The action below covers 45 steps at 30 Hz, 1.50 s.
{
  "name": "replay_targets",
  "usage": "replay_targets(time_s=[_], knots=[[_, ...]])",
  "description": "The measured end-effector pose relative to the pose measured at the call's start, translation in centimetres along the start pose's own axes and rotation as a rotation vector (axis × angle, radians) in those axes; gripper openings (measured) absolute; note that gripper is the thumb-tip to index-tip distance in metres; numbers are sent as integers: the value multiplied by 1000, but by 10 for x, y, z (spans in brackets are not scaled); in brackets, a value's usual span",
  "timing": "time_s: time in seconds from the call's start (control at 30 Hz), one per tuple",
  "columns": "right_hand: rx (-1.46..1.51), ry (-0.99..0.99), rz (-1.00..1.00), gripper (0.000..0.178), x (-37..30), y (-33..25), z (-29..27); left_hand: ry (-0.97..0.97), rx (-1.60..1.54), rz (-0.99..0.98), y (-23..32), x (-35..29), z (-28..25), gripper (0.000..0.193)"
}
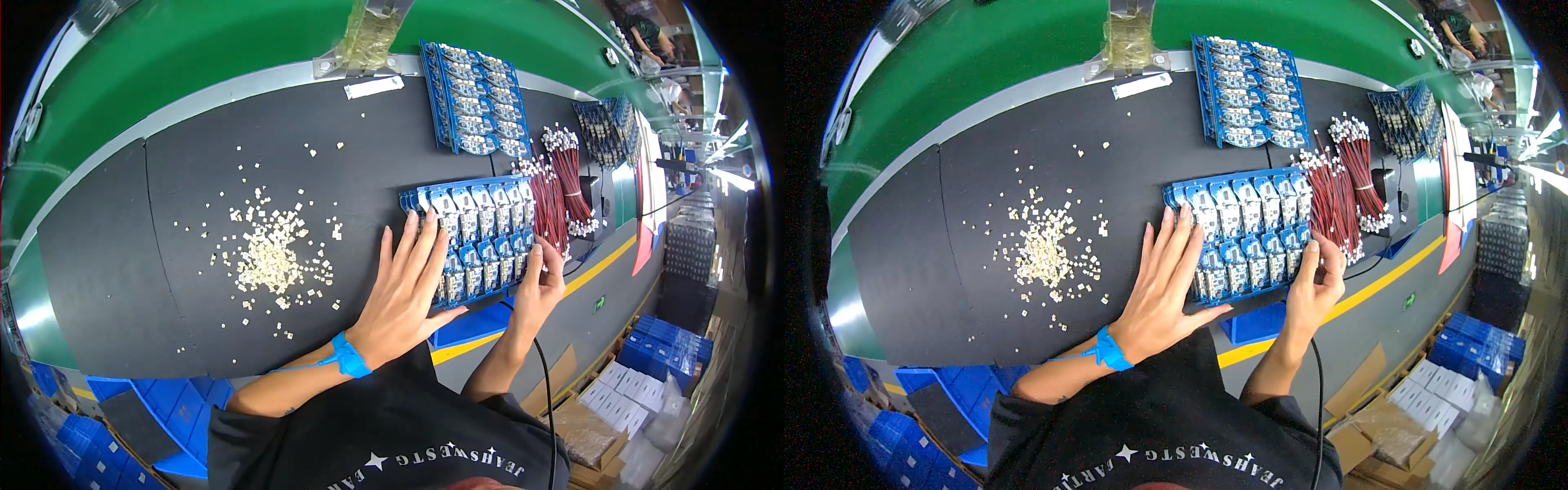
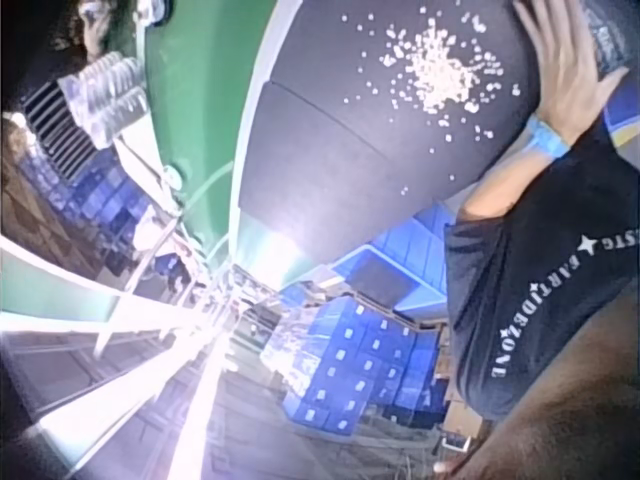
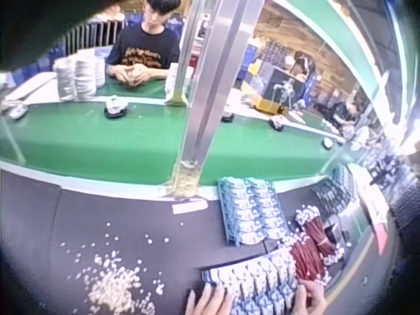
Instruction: Manually assemble electrical lighting components on a production line.
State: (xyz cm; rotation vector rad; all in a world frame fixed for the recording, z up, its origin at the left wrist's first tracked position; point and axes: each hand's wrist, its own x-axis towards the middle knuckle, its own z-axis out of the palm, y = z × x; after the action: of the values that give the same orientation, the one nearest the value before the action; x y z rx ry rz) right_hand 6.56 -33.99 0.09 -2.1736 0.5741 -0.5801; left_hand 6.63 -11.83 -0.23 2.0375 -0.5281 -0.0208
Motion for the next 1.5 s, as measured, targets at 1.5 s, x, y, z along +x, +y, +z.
replay_targets(time_s=[1.5], knots=[[208, -549, -410, 9, -44, -214, 50, 381, -1205, -475, -21, -107, -126, 40]])
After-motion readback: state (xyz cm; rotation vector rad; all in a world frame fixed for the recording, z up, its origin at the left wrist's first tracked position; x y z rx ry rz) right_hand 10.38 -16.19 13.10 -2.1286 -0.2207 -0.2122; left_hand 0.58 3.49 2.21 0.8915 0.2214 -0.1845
